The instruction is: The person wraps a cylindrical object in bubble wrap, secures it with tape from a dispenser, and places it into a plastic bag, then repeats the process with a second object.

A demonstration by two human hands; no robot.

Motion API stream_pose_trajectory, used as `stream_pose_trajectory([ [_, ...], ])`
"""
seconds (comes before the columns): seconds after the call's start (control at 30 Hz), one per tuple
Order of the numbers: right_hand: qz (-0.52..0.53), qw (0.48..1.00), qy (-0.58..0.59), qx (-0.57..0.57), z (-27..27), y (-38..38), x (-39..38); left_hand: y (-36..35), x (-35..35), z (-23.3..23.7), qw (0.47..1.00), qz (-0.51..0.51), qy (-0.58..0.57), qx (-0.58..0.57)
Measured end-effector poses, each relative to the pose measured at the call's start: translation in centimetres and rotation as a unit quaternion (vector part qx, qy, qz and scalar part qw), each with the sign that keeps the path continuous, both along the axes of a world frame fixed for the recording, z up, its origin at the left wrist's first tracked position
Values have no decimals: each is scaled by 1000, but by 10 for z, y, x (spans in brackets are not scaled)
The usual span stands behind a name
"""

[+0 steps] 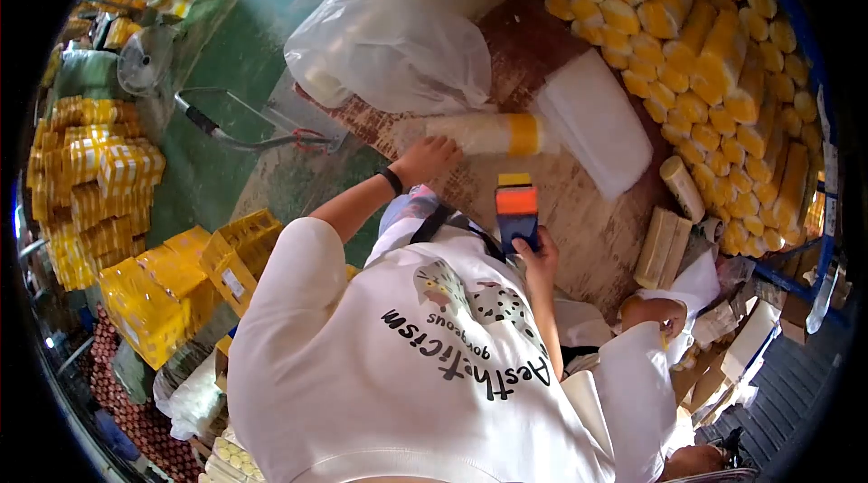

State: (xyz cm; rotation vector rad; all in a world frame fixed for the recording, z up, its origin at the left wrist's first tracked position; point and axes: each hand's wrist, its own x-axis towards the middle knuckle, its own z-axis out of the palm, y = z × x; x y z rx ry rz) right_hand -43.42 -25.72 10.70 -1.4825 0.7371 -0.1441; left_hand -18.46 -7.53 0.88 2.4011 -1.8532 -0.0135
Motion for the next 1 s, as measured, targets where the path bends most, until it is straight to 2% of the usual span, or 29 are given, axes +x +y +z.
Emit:
stream_pose_trajectory([
  [0.07,-44,995,-17,86,6,3,13,3,-3,-14,1000,5,-13,0],
  [0.17,-96,966,-70,228,11,14,51,16,-6,0,999,-3,-32,-41],
  [0.27,-56,945,-76,314,26,24,104,28,-17,-11,990,19,-8,-137],
  [0.37,-39,963,-9,268,7,29,151,37,-26,-31,975,59,52,-208],
  [0.47,27,958,94,269,-3,28,178,37,-29,-30,933,144,217,-250],
  [0.5,1,969,136,205,-31,27,179,40,-26,-28,943,104,188,-256],
  [0.57,42,978,150,143,-36,24,172,45,-19,-26,955,26,128,-266],
  [0.7,129,963,234,42,-53,15,157,51,-34,-46,925,147,304,-175],
  [0.77,112,977,158,-91,-68,27,152,43,-28,-26,886,232,374,-148],
  [0.8,103,975,117,-157,-68,33,152,39,-26,-27,888,247,339,-187],
  [0.87,86,981,150,-88,-64,36,150,32,-18,-29,885,279,263,-262],
  [0.97,86,973,212,-26,-57,36,149,30,8,2,884,235,311,-259],
  [1.0,89,968,235,-13,-56,37,148,31,11,-5,878,211,335,-269],
])
